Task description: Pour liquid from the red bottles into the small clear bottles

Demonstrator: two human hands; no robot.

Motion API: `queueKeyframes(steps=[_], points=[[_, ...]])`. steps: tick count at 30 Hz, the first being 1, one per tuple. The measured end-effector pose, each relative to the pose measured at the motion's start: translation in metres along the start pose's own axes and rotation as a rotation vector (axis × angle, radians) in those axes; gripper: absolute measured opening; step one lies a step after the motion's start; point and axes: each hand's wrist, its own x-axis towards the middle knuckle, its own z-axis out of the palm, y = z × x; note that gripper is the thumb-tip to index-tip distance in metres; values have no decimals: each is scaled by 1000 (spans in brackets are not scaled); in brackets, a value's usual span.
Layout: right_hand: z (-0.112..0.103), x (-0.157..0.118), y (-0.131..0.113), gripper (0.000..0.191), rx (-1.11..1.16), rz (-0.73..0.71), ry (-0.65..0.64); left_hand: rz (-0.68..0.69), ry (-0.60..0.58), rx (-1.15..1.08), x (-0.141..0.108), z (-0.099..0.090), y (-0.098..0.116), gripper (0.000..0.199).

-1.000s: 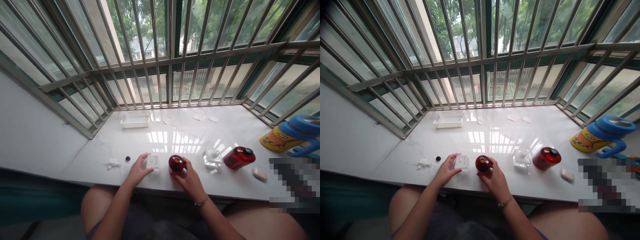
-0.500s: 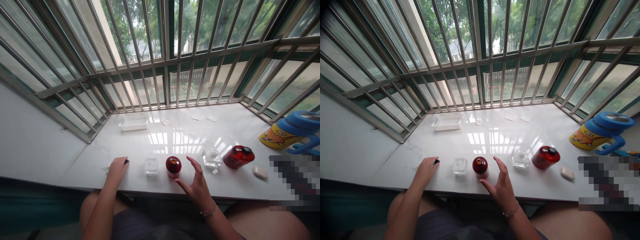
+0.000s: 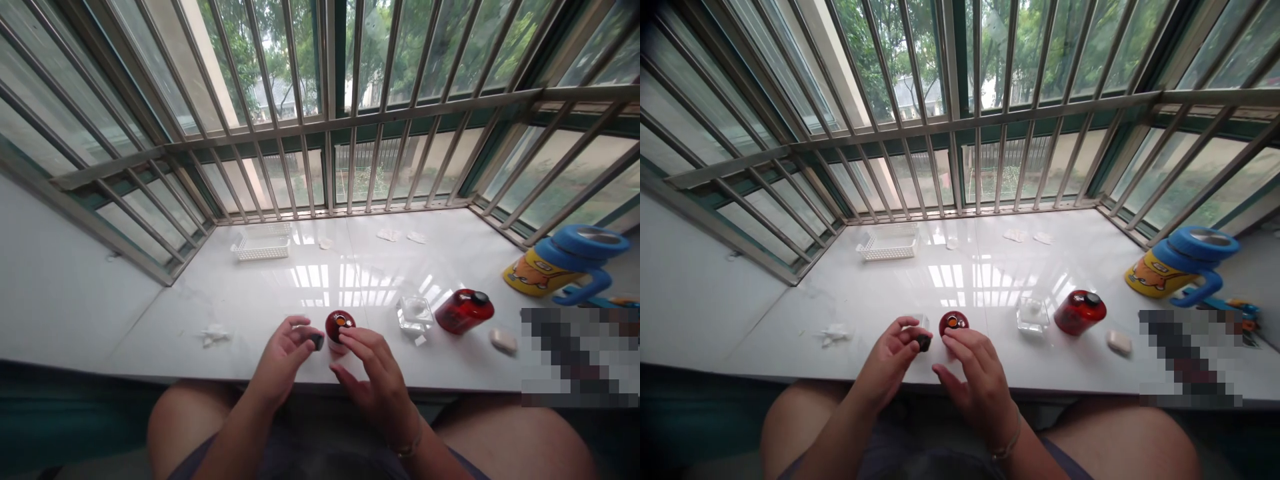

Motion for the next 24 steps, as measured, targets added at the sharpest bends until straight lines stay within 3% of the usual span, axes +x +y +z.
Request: queueKeyframes(steps=[3,7,9,12,15,18,24], points=[[4,7,-9,53,60,-7,-8,-107,-104,-196,-10,35,-3,55],[2,11,-7,48,87,32,20,-113,-122,-204,-8,43,-9,49],[-2,14,-1,47,50,53,48,24,-68,-48,-4,39,-10,48],[-4,20,14,44,-35,89,35,284,18,385,3,29,-11,52],[-1,24,28,40,-70,102,-73,428,-5,766,14,24,-11,74],[5,24,34,39,-74,89,-135,442,-81,883,26,26,-16,83],[9,22,34,44,-55,143,-134,414,-117,882,37,35,-24,66]])
